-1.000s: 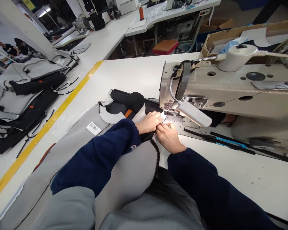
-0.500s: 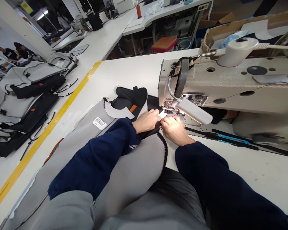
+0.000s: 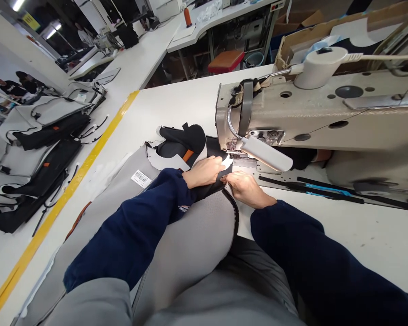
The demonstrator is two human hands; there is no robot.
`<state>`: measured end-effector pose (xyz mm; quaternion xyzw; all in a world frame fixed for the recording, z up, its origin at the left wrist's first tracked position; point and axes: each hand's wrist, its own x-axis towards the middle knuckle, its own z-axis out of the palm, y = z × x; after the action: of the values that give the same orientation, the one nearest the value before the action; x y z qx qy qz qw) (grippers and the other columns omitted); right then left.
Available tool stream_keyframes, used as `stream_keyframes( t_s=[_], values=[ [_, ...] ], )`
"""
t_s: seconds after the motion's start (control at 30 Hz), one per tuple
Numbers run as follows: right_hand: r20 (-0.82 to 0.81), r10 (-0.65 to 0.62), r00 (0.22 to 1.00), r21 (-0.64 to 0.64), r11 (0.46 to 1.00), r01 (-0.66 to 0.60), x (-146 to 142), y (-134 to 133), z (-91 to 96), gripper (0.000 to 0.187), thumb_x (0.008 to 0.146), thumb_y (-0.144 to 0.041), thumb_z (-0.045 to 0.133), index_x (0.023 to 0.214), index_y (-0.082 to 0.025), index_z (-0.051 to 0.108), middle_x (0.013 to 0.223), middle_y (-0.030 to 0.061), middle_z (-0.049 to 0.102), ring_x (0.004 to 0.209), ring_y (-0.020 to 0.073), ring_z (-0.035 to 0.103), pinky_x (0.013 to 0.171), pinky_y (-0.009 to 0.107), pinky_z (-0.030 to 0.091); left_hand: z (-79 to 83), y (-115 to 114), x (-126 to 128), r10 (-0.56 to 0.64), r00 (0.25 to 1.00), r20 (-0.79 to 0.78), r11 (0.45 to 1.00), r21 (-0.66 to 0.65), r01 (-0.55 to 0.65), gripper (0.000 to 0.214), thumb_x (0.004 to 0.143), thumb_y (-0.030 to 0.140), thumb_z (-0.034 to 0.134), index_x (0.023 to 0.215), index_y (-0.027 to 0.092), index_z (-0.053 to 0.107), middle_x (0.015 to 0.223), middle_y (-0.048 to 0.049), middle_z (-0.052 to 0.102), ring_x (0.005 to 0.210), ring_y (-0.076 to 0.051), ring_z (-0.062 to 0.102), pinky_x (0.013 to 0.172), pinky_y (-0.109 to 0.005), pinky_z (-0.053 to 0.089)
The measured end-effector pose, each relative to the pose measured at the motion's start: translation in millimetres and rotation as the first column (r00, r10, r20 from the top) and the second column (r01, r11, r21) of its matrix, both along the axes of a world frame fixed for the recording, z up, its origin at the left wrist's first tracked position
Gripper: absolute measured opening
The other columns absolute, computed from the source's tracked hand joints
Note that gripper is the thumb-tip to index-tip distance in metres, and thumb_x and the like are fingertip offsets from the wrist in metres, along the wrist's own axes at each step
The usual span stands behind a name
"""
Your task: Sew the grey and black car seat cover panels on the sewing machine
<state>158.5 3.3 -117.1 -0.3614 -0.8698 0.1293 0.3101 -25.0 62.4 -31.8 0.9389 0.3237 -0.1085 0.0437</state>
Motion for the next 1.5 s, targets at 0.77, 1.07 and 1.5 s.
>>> stream_keyframes(
  t_s=[0.77, 1.07, 1.5],
  values=[
    [0.171, 0.209, 0.963, 0.049, 0.974, -0.22, 28.9, -43.6, 19.7, 0.046, 0.091, -0.004, 0.04, 0.133, -0.017, 0.054, 0.134, 0.0162, 0.058, 0.13, 0.0289, 0.048, 0.099, 0.046, 0.048, -0.2, -21.0, 8.4, 0.044, 0.999, -0.021, 0.993, -0.107, -0.046, 0.023, 0.084, 0.007, 0.045, 0.097, 0.011, 0.064, 0.096, -0.0132, 0.058, 0.082, -0.022, 0.058, 0.066, -0.032, 0.041],
    [0.257, 0.096, 0.962, 0.087, 0.989, -0.122, 20.6, -36.9, 11.0, 0.035, 0.094, -0.004, 0.042, 0.116, -0.018, 0.065, 0.115, 0.0096, 0.068, 0.107, 0.0222, 0.056, 0.086, 0.038, 0.04, -12.3, -34.8, 6.2, 0.022, 0.999, -0.041, 0.999, -0.045, -0.024, 0.025, 0.09, 0.008, 0.039, 0.096, 0.01, 0.064, 0.094, -0.0135, 0.058, 0.083, -0.022, 0.057, 0.072, -0.032, 0.044],
    [0.3, -0.101, 0.949, 0.076, 0.994, 0.081, 23.5, 4.9, 1.1, 0.031, 0.095, -0.01, 0.047, 0.116, -0.021, 0.067, 0.103, 0.0072, 0.068, 0.094, 0.0218, 0.053, 0.079, 0.037, 0.03, -12.5, 3.8, 28.5, 0.096, 0.995, -0.022, 0.995, -0.026, -0.096, 0.033, 0.093, 0.015, 0.037, 0.1, 0.01, 0.069, 0.098, -0.0147, 0.061, 0.082, -0.023, 0.059, 0.068, -0.032, 0.042]
  ],
)
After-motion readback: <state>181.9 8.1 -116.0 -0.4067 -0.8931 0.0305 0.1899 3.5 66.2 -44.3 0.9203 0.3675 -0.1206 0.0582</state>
